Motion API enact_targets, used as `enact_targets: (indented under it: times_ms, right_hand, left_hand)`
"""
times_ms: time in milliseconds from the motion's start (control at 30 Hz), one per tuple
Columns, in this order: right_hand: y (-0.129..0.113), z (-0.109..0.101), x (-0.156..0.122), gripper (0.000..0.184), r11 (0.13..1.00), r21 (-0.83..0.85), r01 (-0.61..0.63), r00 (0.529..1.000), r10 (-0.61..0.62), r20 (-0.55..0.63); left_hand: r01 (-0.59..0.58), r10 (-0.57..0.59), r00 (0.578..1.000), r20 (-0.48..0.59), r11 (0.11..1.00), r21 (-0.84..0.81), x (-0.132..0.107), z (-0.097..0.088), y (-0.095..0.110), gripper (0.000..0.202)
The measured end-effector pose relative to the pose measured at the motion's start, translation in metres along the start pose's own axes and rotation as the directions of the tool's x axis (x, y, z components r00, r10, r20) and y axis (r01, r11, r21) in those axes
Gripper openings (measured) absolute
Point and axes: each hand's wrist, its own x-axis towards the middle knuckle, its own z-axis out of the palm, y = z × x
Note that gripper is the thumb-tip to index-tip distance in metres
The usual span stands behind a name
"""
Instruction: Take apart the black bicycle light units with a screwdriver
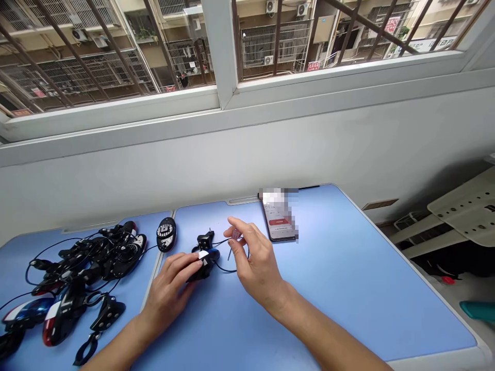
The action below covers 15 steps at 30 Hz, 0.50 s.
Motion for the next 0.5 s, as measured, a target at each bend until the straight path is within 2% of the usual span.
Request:
enact_targets:
  times_ms: [100,233,367,500]
  right_hand:
    - [0.006,0.003,0.001,0.039,1.0,-0.014,-0.002,1.0,0.003,0.013]
    - [0.014,0.006,0.0,0.038,0.999,-0.041,0.0,1.0,0.001,0.019]
    - [0.02,0.007,0.001,0.036,0.997,-0.071,-0.004,1.0,0.005,0.004]
    - [0.023,0.008,0.002,0.035,0.995,-0.094,-0.026,1.0,0.026,0.002]
  left_hand:
    - [-0.153,0.149,0.988,0.039,0.978,0.139,-0.001,0.001,-0.002,0.045]
    - [-0.319,0.291,0.945,0.15,0.922,0.218,-0.006,0.002,-0.001,0.047]
    - [-0.374,0.334,0.927,0.173,0.868,0.328,-0.009,0.003,0.002,0.051]
    - [-0.367,0.322,0.929,0.18,0.857,0.363,-0.007,0.005,0.007,0.052]
